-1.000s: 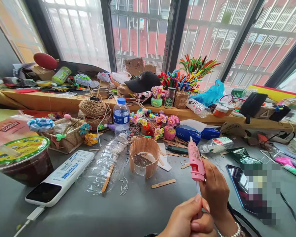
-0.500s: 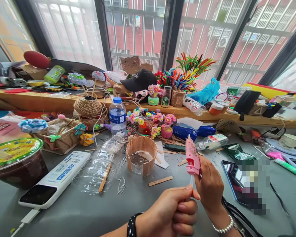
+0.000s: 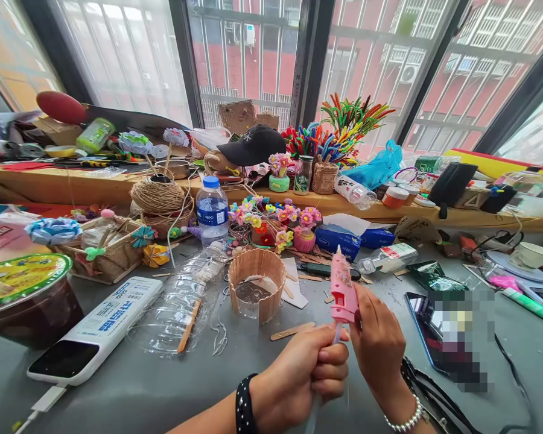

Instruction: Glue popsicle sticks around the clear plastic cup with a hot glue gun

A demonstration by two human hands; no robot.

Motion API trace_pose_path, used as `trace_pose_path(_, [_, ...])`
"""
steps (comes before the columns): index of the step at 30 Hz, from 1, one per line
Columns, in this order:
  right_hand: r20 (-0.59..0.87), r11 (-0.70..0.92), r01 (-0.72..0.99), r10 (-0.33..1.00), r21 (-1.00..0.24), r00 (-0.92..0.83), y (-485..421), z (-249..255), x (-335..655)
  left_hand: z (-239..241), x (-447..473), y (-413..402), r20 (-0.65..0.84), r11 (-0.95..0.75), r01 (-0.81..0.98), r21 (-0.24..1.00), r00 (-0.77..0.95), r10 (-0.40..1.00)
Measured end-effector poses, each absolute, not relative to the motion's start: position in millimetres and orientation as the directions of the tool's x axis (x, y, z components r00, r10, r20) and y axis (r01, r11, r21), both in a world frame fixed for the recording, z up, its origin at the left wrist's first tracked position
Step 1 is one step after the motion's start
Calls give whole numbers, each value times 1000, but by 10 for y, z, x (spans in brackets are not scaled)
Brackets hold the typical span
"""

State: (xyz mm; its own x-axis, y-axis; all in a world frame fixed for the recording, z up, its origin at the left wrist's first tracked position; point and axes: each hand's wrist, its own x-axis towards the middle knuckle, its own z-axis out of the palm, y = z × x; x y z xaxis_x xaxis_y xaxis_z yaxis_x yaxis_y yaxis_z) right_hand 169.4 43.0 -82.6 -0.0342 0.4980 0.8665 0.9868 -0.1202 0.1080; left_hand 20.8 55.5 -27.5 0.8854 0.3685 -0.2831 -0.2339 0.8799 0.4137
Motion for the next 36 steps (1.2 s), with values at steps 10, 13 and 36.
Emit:
trace_pose_path(10, [865,-74,997,501,2,35,419,-848,1674,-253,245,404,-231,863,-309,399,877,421])
trace_pose_path(13, [855,-74,997,516,-6,43,420,-859,1658,-245,245,423,-242,882,-312,353,880,408])
trace_pose_path(36, [841,-54,998,541,27,7,390,-852,1630,-208,247,430,-267,878,-377,294,850,455])
